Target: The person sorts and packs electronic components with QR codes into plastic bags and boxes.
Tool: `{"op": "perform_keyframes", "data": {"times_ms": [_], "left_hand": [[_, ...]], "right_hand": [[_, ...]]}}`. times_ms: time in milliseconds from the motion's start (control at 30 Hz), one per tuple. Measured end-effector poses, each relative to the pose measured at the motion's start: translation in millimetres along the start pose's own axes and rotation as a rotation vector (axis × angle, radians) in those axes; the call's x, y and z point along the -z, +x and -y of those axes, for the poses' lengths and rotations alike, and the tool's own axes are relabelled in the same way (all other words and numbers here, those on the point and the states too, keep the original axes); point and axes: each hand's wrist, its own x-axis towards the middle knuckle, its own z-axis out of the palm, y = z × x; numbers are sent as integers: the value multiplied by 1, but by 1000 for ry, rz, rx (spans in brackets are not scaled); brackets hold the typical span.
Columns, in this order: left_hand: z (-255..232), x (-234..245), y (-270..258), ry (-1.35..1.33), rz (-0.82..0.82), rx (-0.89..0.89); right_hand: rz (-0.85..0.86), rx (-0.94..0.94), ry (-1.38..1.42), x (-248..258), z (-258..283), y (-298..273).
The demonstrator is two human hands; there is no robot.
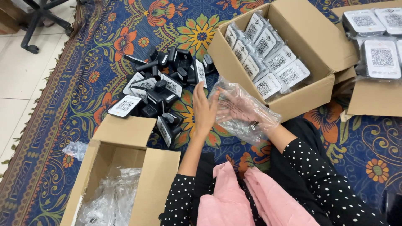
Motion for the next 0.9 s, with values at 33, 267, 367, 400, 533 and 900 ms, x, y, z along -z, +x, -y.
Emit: {"op": "perform_keyframes", "data": {"times_ms": [33, 267, 367, 400, 533, 900], "left_hand": [[21, -3, 0, 79, 54, 26], [83, -12, -7, 42, -39, 325], [117, 8, -9, 144, -221, 298], [129, 15, -10, 143, -221, 298], [159, 29, -16, 224, -239, 405], [-6, -16, -24, 231, 252, 263]], "right_hand": [[-4, -89, 69, -11, 3, 0], [241, -199, 72, -21, 2, -3], [167, -208, 108, -42, 22, -19], [166, -208, 107, -39, 26, -24], [64, -176, 90, -29, 36, -37], [-105, -214, 57, 21, -11, -4]]}}
